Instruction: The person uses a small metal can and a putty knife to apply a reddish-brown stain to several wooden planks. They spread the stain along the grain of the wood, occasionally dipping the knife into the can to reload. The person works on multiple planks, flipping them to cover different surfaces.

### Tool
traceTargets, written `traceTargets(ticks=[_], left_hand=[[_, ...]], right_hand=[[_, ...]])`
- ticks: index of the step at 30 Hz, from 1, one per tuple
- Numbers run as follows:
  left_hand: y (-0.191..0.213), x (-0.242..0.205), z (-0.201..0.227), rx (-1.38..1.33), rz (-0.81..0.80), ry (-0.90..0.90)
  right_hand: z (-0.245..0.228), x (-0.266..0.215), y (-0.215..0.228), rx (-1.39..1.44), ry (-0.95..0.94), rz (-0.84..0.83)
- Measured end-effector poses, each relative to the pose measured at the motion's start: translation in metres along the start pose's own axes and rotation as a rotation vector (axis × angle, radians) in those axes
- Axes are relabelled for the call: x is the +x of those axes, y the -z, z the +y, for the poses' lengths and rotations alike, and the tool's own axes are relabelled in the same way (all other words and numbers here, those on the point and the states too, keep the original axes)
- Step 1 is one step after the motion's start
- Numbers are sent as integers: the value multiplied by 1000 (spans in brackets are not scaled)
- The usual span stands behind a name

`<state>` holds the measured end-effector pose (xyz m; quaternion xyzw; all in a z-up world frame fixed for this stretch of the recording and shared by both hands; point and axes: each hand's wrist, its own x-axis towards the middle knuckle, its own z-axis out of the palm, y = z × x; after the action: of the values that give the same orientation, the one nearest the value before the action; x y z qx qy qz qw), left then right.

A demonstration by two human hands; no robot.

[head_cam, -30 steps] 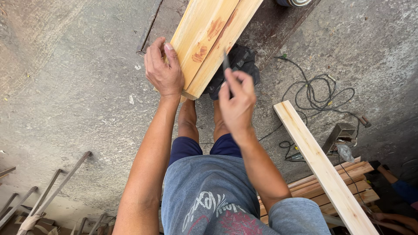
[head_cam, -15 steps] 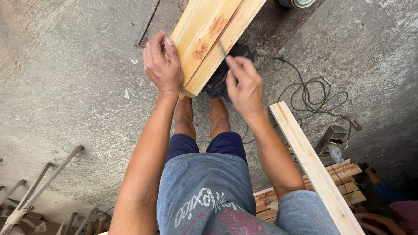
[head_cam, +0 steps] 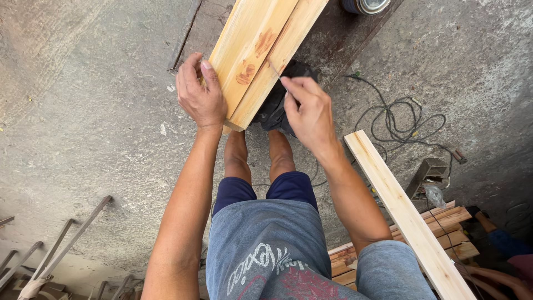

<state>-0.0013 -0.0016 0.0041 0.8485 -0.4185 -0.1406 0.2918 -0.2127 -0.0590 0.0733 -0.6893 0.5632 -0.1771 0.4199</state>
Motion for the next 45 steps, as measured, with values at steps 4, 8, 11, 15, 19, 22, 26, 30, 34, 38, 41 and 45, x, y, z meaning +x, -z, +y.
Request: traceTargets(ticks=[4, 8, 11, 15, 19, 22, 26, 30, 34, 38, 41, 45], left_hand=[[2, -1, -1, 0, -10, 12], [1, 0, 0, -4, -15, 11], [0, 0, -1, -13, -10, 2], [-1, -1, -3, -23, -7, 9], [0, 0, -2, -14, -14, 4], [2, -1, -2, -13, -16, -3], [1, 0, -3, -6, -11, -17], [2, 0, -3, -2, -24, -3], [0, 2, -3, -11, -25, -10], [2, -2, -5, -16, -16, -26], [1, 1, -3, -39, -15, -23], [1, 0, -4, -31, -20, -19]], right_hand=[[9, 12, -6, 79, -105, 175], [22, 35, -21, 61, -88, 285], [23, 40, -31, -6, -68, 325], [15, 41, -40, -61, -41, 323], [8, 42, -36, -155, -33, 266], [8, 41, -31, -228, -181, 188], [12, 40, -32, -165, -14, 315], [2, 29, -44, -121, -42, 238], [0, 24, -40, -81, -37, 318], [11, 40, -33, -104, -66, 325], [8, 45, -40, -95, -91, 276], [-11, 20, -60, -91, -74, 262]])
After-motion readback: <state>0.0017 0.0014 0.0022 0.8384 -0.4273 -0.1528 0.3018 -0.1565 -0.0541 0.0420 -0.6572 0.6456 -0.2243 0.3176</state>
